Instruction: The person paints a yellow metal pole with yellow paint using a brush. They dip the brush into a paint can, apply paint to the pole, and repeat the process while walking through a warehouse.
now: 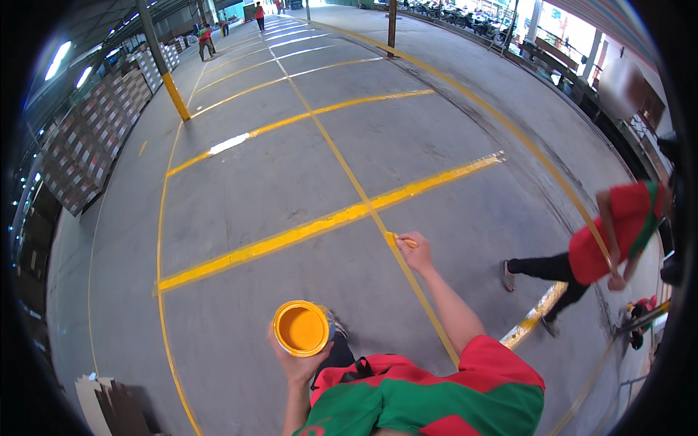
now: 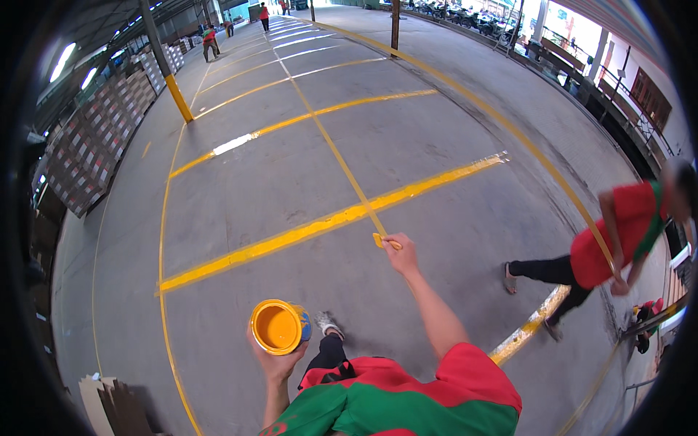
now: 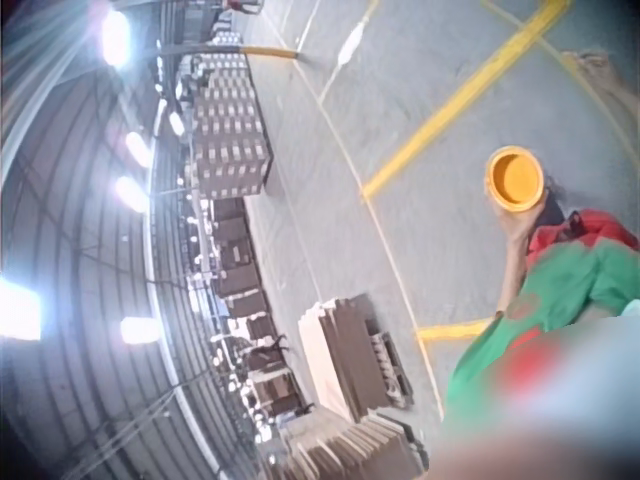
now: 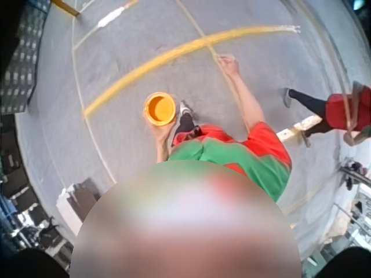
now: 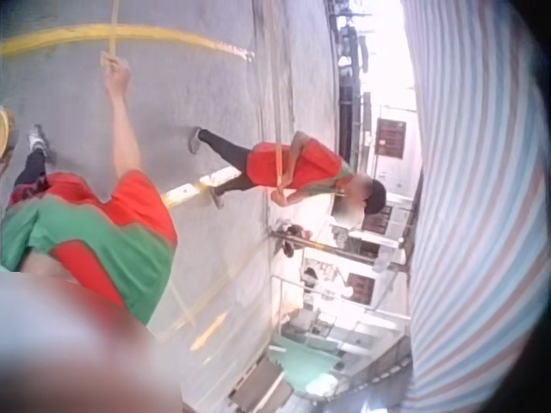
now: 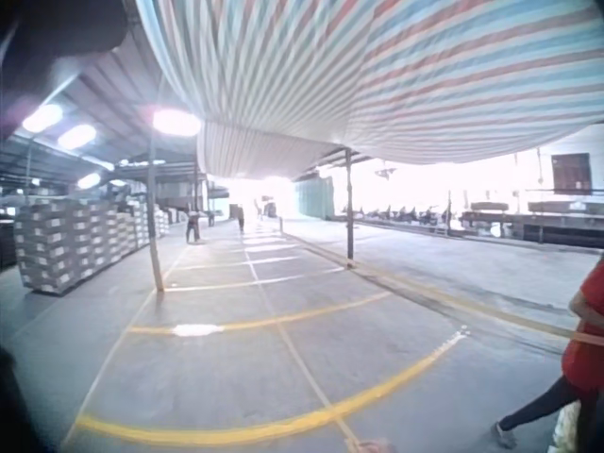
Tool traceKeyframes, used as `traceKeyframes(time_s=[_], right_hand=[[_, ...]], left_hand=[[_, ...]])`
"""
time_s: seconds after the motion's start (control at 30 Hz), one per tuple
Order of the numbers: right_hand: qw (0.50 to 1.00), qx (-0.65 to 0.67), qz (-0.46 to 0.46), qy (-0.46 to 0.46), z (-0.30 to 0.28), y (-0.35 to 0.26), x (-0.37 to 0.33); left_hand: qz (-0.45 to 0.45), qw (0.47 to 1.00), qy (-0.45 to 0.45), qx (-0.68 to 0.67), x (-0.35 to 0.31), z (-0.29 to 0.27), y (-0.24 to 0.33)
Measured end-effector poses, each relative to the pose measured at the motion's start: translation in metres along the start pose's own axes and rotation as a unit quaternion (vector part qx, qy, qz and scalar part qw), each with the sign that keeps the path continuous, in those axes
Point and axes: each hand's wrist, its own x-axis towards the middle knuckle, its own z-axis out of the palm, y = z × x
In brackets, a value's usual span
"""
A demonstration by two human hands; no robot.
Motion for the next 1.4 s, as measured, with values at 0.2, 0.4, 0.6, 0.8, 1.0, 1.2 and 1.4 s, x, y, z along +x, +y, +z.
traceKeyframes(time_s=[0.2, 0.4, 0.6, 0.8, 1.0, 1.2, 1.4], right_hand=[[0.955, -0.174, 0.238, -0.017, 0.058, 0.133, -0.035], [0.773, -0.366, 0.486, -0.182, 0.053, 0.196, -0.189], [0.741, -0.253, 0.622, -0.033, 0.147, 0.229, -0.016], [0.946, -0.213, 0.242, -0.004, 0.238, 0.230, 0.436], [0.992, -0.083, 0.061, 0.069, 0.296, 0.132, 0.776], [0.991, 0.009, 0.125, 0.039, 0.423, 0.126, 0.882], [0.887, 0.275, 0.332, 0.166, 0.547, 0.112, 0.957]], left_hand=[[0.004, 0.998, -0.055, 0.018, 0.197, 0.035, -0.071], [0.026, 0.994, -0.102, -0.028, 0.393, 0.069, -0.118], [0.009, 0.994, -0.099, -0.046, 0.561, 0.148, -0.161], [-0.014, 0.995, -0.066, -0.078, 0.722, 0.211, -0.185], [0.000, 0.993, -0.076, -0.088, 0.874, 0.261, -0.237], [0.018, 0.991, -0.109, -0.071, 1.052, 0.294, -0.313], [0.059, 0.983, -0.156, -0.076, 1.248, 0.302, -0.354]])
